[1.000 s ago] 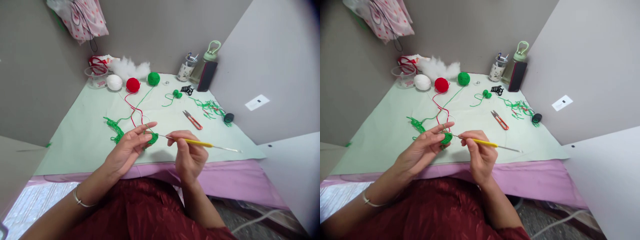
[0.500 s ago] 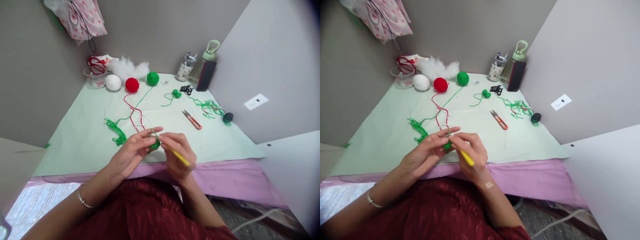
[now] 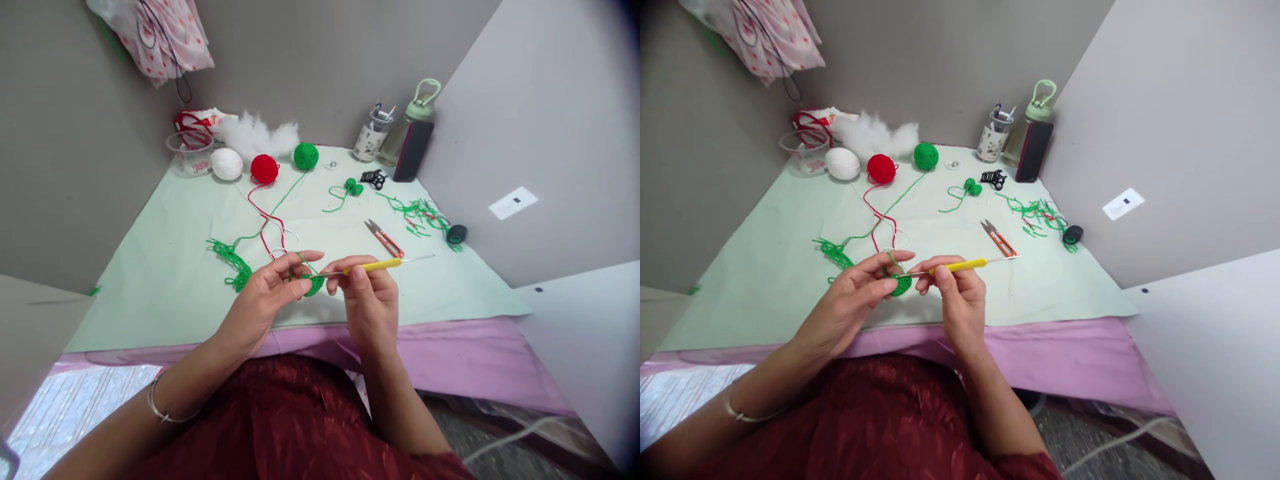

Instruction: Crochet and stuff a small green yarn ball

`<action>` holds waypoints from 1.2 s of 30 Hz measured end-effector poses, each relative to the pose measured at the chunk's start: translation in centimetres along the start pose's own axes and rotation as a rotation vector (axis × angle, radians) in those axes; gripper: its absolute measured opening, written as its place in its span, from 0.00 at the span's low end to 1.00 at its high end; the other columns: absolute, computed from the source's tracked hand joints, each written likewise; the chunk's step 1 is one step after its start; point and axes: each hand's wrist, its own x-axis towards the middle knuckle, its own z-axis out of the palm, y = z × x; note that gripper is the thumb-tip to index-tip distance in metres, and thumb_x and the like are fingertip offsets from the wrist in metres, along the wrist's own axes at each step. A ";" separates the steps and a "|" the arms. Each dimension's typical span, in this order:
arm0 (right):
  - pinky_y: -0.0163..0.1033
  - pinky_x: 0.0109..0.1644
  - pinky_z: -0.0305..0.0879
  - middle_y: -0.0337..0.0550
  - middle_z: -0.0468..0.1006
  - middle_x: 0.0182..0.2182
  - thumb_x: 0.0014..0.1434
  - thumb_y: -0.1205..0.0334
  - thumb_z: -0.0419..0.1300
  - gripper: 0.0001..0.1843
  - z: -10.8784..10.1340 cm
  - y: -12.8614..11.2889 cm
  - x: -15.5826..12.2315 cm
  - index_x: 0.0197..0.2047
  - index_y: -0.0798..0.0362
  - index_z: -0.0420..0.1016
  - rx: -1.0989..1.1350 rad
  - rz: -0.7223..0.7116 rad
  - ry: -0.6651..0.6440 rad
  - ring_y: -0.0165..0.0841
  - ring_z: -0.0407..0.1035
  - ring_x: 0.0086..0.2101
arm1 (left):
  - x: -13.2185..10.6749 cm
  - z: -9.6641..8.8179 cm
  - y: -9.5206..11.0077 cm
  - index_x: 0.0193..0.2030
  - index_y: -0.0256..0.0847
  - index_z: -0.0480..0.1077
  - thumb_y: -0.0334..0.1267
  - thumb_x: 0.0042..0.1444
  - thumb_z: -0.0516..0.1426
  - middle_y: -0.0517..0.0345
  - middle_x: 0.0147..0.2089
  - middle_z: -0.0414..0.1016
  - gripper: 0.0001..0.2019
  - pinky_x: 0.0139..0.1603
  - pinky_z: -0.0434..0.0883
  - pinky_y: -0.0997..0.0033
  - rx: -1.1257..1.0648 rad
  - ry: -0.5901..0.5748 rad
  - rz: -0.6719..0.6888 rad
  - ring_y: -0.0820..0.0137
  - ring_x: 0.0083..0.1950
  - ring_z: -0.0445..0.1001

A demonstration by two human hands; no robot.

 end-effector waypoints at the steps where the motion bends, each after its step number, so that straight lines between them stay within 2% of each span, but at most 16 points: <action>1: 0.39 0.35 0.76 0.44 0.85 0.36 0.72 0.57 0.58 0.11 0.0 -0.1 0.0 0.41 0.51 0.80 -0.014 -0.006 -0.002 0.30 0.76 0.29 | 0.0 -0.1 0.0 0.52 0.48 0.83 0.37 0.57 0.68 0.57 0.41 0.74 0.16 0.48 0.66 0.71 0.012 0.001 0.007 0.67 0.47 0.68; 3: 0.39 0.35 0.76 0.43 0.85 0.36 0.73 0.59 0.56 0.11 0.0 -0.5 -0.3 0.43 0.51 0.78 -0.120 -0.054 0.006 0.30 0.76 0.30 | -0.1 -0.3 -0.1 0.54 0.49 0.83 0.38 0.58 0.68 0.58 0.41 0.74 0.16 0.50 0.65 0.70 0.052 0.000 0.035 0.67 0.46 0.69; 5: 0.40 0.37 0.77 0.42 0.84 0.37 0.73 0.63 0.54 0.11 0.0 -0.8 -0.7 0.45 0.50 0.79 -0.294 -0.161 -0.006 0.30 0.77 0.31 | -0.1 -0.5 -0.3 0.55 0.50 0.82 0.38 0.59 0.67 0.58 0.40 0.73 0.17 0.51 0.65 0.70 0.133 0.014 0.083 0.67 0.46 0.69; 9: 0.43 0.44 0.79 0.45 0.85 0.43 0.70 0.70 0.56 0.15 0.0 -0.5 -1.4 0.55 0.48 0.77 -0.633 -0.519 -0.126 0.35 0.80 0.40 | -0.4 -0.3 -0.5 0.56 0.52 0.82 0.37 0.58 0.68 0.60 0.41 0.74 0.18 0.54 0.64 0.70 0.310 0.100 0.188 0.68 0.44 0.68; 11: 0.44 0.45 0.80 0.48 0.85 0.45 0.68 0.71 0.59 0.18 0.1 -0.1 -1.6 0.58 0.47 0.77 -0.792 -0.669 -0.129 0.38 0.80 0.44 | -0.4 -0.2 -0.5 0.58 0.52 0.81 0.37 0.56 0.70 0.61 0.41 0.75 0.21 0.53 0.65 0.71 0.219 0.114 0.162 0.70 0.43 0.67; 13: 0.44 0.45 0.80 0.48 0.84 0.47 0.67 0.71 0.61 0.19 0.2 0.3 -1.7 0.57 0.45 0.79 -0.882 -0.744 -0.099 0.39 0.79 0.45 | -0.2 -0.1 -0.4 0.59 0.50 0.80 0.39 0.54 0.71 0.60 0.39 0.74 0.24 0.48 0.67 0.72 0.002 0.061 0.008 0.72 0.40 0.67; 14: 0.44 0.44 0.80 0.47 0.84 0.47 0.67 0.70 0.62 0.18 0.2 0.3 -1.7 0.57 0.44 0.80 -0.871 -0.736 -0.083 0.38 0.79 0.45 | -0.1 -0.2 -0.4 0.60 0.48 0.80 0.40 0.54 0.72 0.60 0.39 0.74 0.25 0.46 0.67 0.73 -0.110 0.024 -0.088 0.73 0.38 0.68; 16: 0.43 0.42 0.79 0.45 0.84 0.43 0.68 0.70 0.61 0.16 0.3 0.0 -1.6 0.54 0.44 0.81 -0.726 -0.617 -0.043 0.37 0.80 0.42 | 0.3 -0.5 -0.3 0.57 0.44 0.81 0.41 0.53 0.72 0.59 0.38 0.74 0.24 0.44 0.68 0.74 -0.252 -0.017 -0.217 0.75 0.36 0.67; 19: 0.42 0.36 0.76 0.42 0.83 0.34 0.71 0.67 0.57 0.12 0.3 -0.5 -1.2 0.47 0.47 0.82 -0.400 -0.348 0.041 0.34 0.76 0.32 | 0.5 -0.7 -0.2 0.55 0.42 0.82 0.37 0.53 0.71 0.59 0.37 0.74 0.20 0.44 0.69 0.75 -0.265 -0.010 -0.192 0.76 0.36 0.67; 21: 0.42 0.35 0.75 0.42 0.82 0.34 0.71 0.64 0.58 0.10 0.4 -0.6 -0.9 0.44 0.48 0.83 -0.283 -0.260 0.036 0.33 0.75 0.31 | 0.5 -0.6 -0.2 0.53 0.44 0.83 0.35 0.53 0.71 0.59 0.37 0.75 0.19 0.46 0.68 0.76 -0.216 -0.024 -0.137 0.74 0.40 0.69; 23: 0.42 0.38 0.76 0.43 0.84 0.38 0.70 0.65 0.60 0.09 0.5 -0.4 -0.8 0.44 0.48 0.83 -0.274 -0.249 -0.012 0.34 0.77 0.36 | 0.3 -0.3 -0.3 0.52 0.46 0.83 0.35 0.54 0.71 0.59 0.39 0.76 0.18 0.48 0.68 0.76 -0.156 -0.046 -0.082 0.73 0.44 0.70; 26: 0.43 0.41 0.77 0.43 0.85 0.40 0.69 0.69 0.60 0.13 0.6 -0.1 -1.0 0.48 0.46 0.83 -0.365 -0.305 -0.037 0.35 0.79 0.41 | 0.0 0.3 -0.5 0.54 0.48 0.83 0.36 0.54 0.71 0.60 0.39 0.76 0.19 0.47 0.68 0.74 -0.093 -0.019 -0.013 0.72 0.43 0.71; 29: 0.44 0.42 0.78 0.45 0.84 0.43 0.67 0.72 0.61 0.17 0.6 0.0 -1.4 0.52 0.43 0.83 -0.600 -0.492 -0.051 0.36 0.79 0.42 | 0.1 0.5 -0.6 0.56 0.48 0.81 0.38 0.54 0.72 0.60 0.37 0.75 0.22 0.43 0.68 0.74 -0.124 0.030 -0.011 0.73 0.39 0.70; 31: 0.44 0.43 0.78 0.46 0.84 0.45 0.66 0.72 0.63 0.18 0.4 -0.1 -1.6 0.53 0.42 0.83 -0.714 -0.599 -0.070 0.37 0.78 0.44 | 0.3 0.4 -0.6 0.56 0.45 0.82 0.39 0.53 0.72 0.59 0.37 0.76 0.22 0.41 0.68 0.75 -0.189 0.001 -0.096 0.74 0.36 0.68; 33: 0.44 0.43 0.77 0.46 0.84 0.44 0.67 0.71 0.62 0.16 0.2 -0.3 -1.5 0.52 0.44 0.83 -0.648 -0.551 -0.037 0.36 0.78 0.42 | 0.5 0.1 -0.5 0.54 0.42 0.83 0.39 0.54 0.71 0.58 0.37 0.75 0.20 0.42 0.69 0.74 -0.258 -0.036 -0.193 0.76 0.34 0.65; 36: 0.41 0.37 0.74 0.42 0.83 0.36 0.70 0.68 0.59 0.12 0.2 -0.6 -1.0 0.47 0.46 0.83 -0.345 -0.314 0.065 0.32 0.75 0.33 | 0.7 -0.3 -0.3 0.51 0.41 0.84 0.37 0.54 0.70 0.59 0.37 0.73 0.16 0.44 0.69 0.75 -0.289 -0.029 -0.193 0.78 0.32 0.63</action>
